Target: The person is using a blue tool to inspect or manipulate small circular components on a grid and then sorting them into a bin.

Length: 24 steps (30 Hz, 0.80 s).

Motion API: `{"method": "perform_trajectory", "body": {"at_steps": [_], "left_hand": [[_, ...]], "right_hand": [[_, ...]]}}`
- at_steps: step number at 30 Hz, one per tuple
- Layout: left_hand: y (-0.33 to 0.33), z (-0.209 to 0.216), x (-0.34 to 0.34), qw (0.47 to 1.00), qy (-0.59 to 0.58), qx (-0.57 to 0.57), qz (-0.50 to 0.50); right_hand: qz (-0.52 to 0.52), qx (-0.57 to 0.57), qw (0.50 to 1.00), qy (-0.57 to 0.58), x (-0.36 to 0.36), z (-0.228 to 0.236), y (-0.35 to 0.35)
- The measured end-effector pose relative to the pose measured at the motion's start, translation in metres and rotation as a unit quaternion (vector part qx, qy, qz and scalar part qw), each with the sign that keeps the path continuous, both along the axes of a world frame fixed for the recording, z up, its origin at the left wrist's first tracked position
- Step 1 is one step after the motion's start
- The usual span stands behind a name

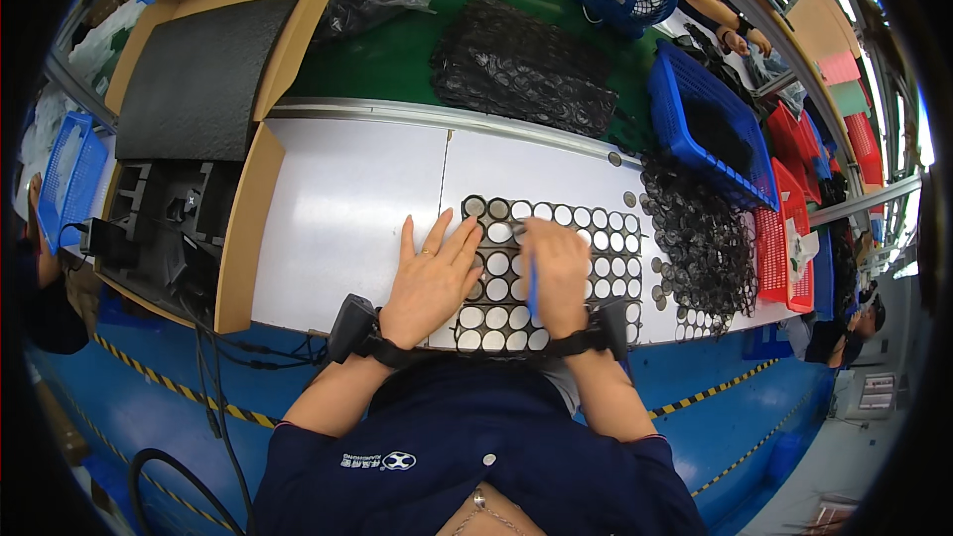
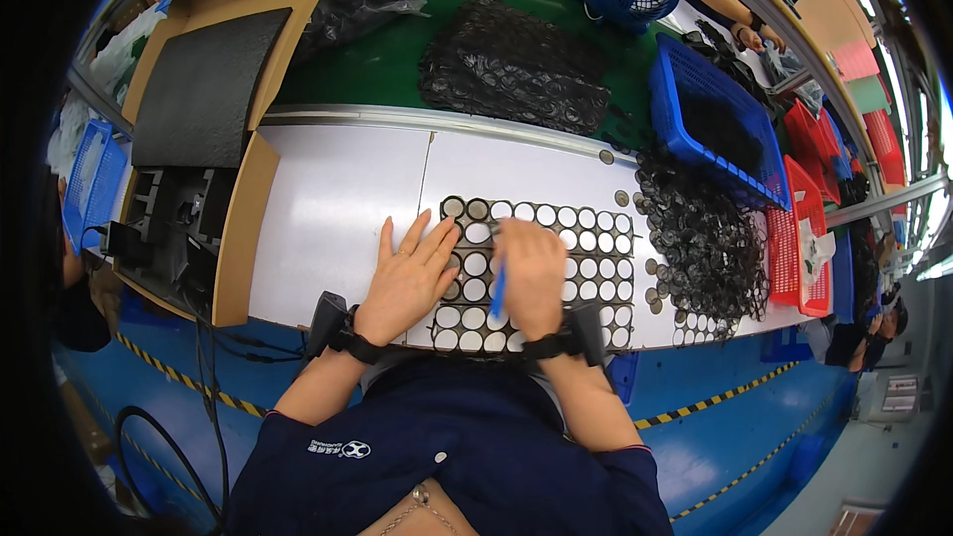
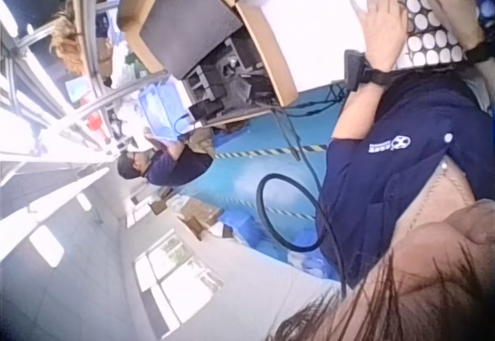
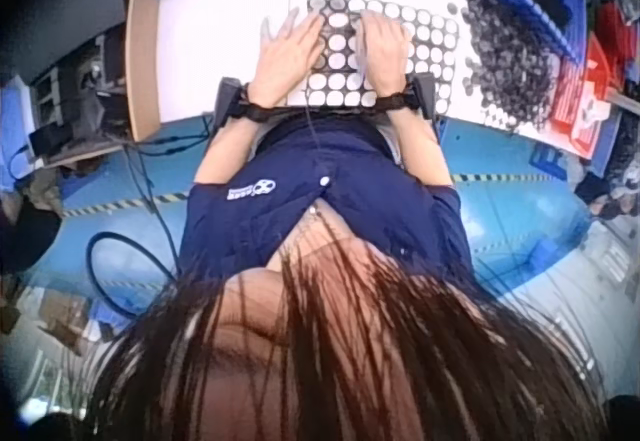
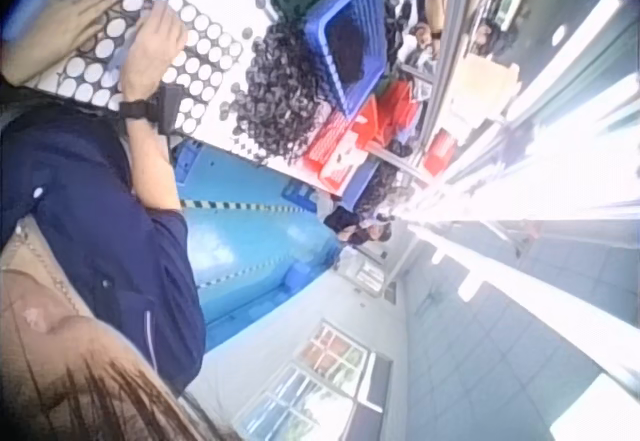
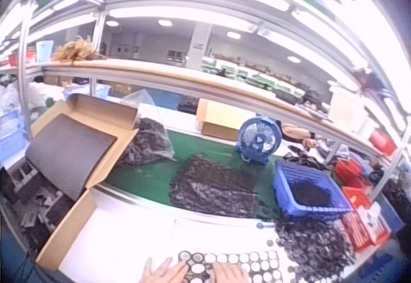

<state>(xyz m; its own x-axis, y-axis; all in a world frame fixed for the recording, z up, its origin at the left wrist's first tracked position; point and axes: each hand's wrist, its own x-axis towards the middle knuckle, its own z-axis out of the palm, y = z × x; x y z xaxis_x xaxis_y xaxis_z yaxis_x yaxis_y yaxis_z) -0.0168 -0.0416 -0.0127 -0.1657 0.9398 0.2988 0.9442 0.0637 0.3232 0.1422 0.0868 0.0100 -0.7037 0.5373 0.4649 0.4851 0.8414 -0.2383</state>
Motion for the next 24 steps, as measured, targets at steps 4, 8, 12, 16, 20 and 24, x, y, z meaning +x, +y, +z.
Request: {"method": "perform_trajectory", "body": {"at_steps": [4,8,12,16,20,24], "left_hand": [[0.004,0.014,-0.005,0.999,0.006,-0.048,-0.017],[0.012,0.011,-0.016,0.999,0.037,-0.022,-0.019],[0.012,0.002,-0.02,0.999,0.015,-0.025,-0.013],[0.014,0.0,-0.02,1.0,0.008,-0.014,-0.009],[0.014,0.002,-0.022,1.0,-0.009,-0.017,-0.011],[0.012,0.003,-0.022,1.0,-0.015,-0.016,-0.011]], "right_hand": [[-0.249,0.264,0.931,-0.037,0.111,0.013,0.1],[-0.133,-0.081,0.981,0.119,0.077,0.018,0.09],[-0.041,-0.57,0.797,0.197,-0.001,0.021,0.036],[-0.024,-0.594,0.79,0.15,-0.021,0.004,0.032],[-0.026,-0.588,0.798,0.133,-0.024,0.005,0.03],[-0.025,-0.579,0.806,0.119,-0.026,0.005,0.03]]}}
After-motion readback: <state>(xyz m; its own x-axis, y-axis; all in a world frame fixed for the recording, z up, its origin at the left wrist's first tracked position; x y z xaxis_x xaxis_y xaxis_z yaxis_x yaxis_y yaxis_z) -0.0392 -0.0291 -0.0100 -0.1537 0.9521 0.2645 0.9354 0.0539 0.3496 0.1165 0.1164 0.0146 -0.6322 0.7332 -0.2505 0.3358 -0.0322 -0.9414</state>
